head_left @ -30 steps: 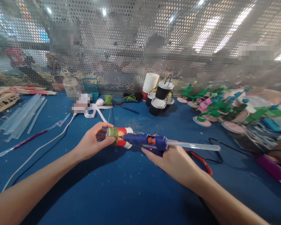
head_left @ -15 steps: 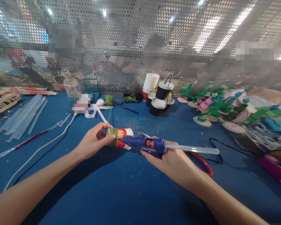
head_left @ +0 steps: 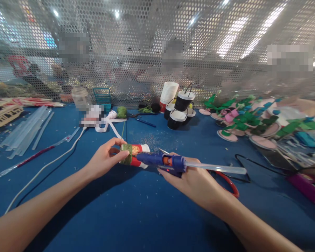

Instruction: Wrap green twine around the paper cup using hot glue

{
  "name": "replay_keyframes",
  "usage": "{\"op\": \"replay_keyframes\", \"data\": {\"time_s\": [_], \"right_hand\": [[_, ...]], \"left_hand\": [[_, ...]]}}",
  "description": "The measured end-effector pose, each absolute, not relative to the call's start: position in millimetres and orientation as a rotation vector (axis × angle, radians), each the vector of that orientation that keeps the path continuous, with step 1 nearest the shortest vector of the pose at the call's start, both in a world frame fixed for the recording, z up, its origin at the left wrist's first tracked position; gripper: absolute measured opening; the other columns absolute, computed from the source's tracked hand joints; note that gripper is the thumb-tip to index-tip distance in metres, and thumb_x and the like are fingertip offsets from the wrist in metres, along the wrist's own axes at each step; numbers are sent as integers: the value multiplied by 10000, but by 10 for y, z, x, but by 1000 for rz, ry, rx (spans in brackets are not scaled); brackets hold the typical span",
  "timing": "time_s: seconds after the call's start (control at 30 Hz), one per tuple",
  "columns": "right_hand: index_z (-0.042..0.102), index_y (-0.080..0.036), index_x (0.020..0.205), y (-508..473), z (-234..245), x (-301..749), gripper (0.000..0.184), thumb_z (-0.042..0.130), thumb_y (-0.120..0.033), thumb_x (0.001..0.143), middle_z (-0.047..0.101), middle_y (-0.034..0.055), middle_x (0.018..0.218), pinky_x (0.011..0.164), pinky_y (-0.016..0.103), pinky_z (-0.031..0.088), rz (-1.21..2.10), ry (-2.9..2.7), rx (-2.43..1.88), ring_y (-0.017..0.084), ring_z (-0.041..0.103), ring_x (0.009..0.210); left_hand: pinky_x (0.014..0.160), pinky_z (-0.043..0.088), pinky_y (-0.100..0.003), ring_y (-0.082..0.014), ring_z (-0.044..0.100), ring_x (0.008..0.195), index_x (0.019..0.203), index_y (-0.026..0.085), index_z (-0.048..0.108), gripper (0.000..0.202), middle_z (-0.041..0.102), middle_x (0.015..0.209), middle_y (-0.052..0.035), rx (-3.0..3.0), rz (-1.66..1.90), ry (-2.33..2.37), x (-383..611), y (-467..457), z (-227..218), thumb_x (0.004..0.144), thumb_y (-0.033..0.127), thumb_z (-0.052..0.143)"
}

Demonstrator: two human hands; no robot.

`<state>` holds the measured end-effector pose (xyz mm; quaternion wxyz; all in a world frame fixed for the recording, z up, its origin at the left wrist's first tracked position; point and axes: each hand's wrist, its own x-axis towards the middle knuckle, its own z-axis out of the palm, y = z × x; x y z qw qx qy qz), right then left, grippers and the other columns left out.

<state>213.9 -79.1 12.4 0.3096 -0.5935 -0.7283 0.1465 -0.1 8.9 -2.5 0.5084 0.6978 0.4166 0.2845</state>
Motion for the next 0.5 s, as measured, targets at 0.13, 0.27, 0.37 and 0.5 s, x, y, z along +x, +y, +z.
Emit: {"op": "replay_keyframes", "data": {"time_s": [0.13,0.27,0.37,0.5], "right_hand": [[510,-211,648,-782,139,2134,124,514,-254,765,609,-7,629,528,241,432,412,-1911,-1572,142,561,547],[529,-211,685,-778,184,2141,95,499,-250,767,637,9,711,566,255,449,448,-1923,-1563,152,585,595],[569,-215,717,-779,229,2139,88,491,-234,751,648,21,711,579,266,461,455,-1903,-1578,169,601,627],[590,-199,673,-773,239,2128,108,526,-271,723,609,9,552,485,256,452,597,-1753,-1720,163,579,514]], "left_hand": [[679,486,-339,-208,630,758,946,160,477,351,640,863,-66,1682,689,1001,-5,89,-37,733,423,570],[683,494,-344,-207,629,765,944,160,480,354,634,888,-70,1699,715,1002,-1,90,-33,722,416,583],[676,501,-342,-204,631,756,937,164,482,348,632,872,-62,1705,734,980,-3,93,-36,720,414,590],[677,509,-342,-201,631,768,949,171,479,352,624,903,-61,1705,747,933,-13,94,-57,717,404,606]]}}
